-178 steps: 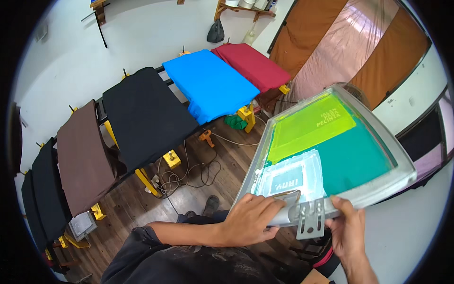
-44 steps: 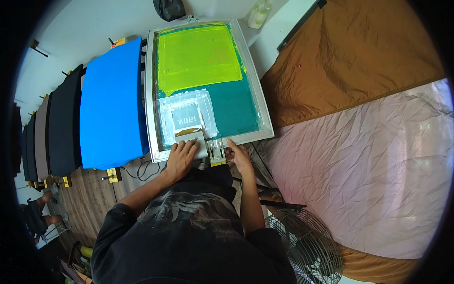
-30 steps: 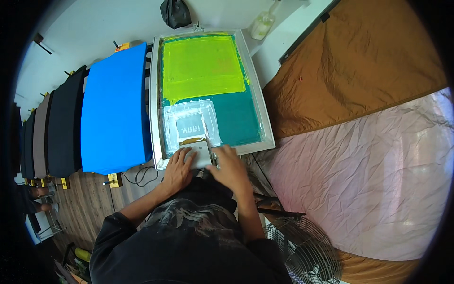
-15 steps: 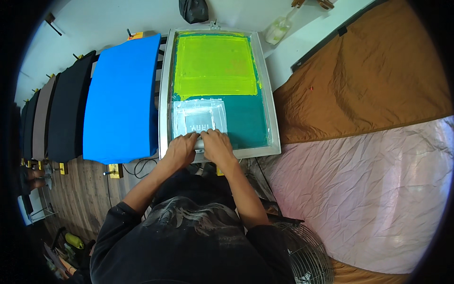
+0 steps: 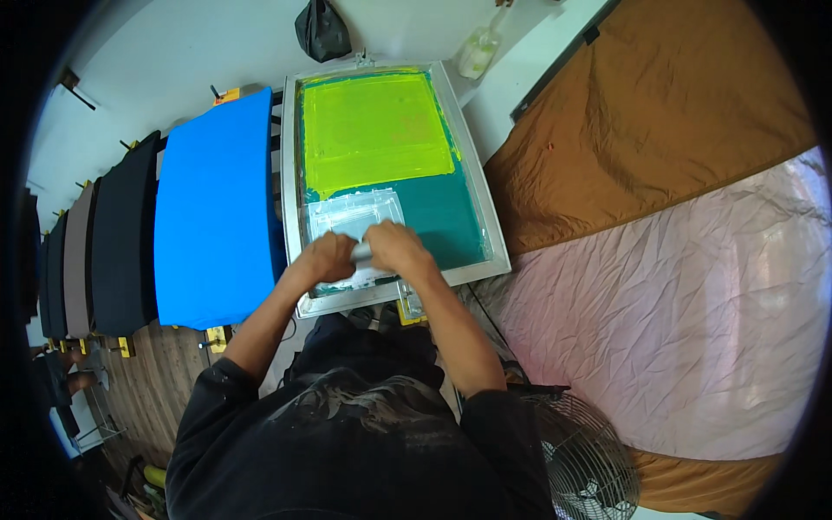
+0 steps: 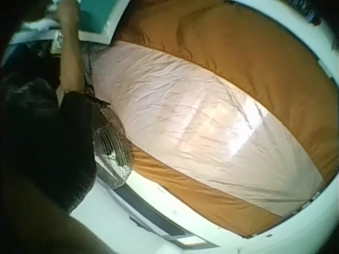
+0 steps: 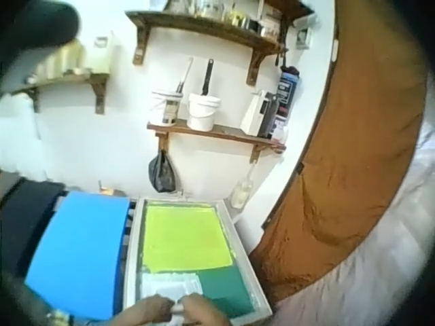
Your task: The recorder is using a squeegee to apply white ink onto a t-shirt using a screen printing frame.
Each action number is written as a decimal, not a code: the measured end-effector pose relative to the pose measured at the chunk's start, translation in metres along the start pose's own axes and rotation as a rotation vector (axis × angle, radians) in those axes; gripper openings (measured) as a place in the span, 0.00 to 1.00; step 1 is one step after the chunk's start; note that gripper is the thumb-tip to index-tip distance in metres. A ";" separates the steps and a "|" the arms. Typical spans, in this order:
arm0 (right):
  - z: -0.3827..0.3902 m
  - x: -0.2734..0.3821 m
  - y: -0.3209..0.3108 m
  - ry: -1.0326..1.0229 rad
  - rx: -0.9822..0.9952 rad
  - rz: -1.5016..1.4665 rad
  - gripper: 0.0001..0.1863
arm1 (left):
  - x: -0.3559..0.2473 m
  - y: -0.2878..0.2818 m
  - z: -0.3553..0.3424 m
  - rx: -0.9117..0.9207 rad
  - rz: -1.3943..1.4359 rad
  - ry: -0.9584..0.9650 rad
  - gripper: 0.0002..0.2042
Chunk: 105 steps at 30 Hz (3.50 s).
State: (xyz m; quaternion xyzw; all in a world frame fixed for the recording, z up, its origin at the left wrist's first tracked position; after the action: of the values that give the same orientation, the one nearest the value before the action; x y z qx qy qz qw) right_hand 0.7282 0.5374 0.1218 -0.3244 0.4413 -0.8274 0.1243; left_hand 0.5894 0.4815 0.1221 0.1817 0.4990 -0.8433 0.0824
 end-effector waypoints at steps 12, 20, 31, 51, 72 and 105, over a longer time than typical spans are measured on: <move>-0.056 -0.019 -0.015 0.043 -0.058 0.039 0.14 | 0.030 0.007 -0.063 -0.296 -0.102 0.035 0.10; -0.014 -0.013 0.001 0.044 -0.062 -0.015 0.18 | -0.004 0.011 -0.025 -0.167 0.035 -0.037 0.11; -0.051 0.001 -0.022 0.009 0.146 0.095 0.18 | 0.023 -0.036 -0.039 0.133 -0.025 0.005 0.15; -0.026 0.032 0.037 -0.035 -0.071 -0.023 0.11 | 0.046 0.023 0.018 -0.206 0.026 -0.007 0.08; -0.002 0.004 0.054 -0.098 -0.445 -0.066 0.19 | 0.024 0.057 0.003 -0.566 0.011 0.055 0.17; 0.002 0.015 0.013 -0.047 -0.101 -0.015 0.17 | 0.012 0.018 0.017 -0.226 0.010 -0.054 0.11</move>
State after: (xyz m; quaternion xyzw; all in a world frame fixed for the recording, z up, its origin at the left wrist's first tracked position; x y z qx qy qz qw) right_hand 0.7173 0.5212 0.1182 -0.3532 0.4769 -0.7970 0.1118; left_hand 0.5805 0.4583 0.1104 0.1507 0.5878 -0.7858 0.1199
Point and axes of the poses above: each hand's wrist, its own z-axis away from the middle knuckle, its own y-axis out of the palm, x = y × z, the point moved 2 cm from there along -z, towards the middle knuckle, and after that the axes turned 2 degrees about y, right-handed, at the moved point
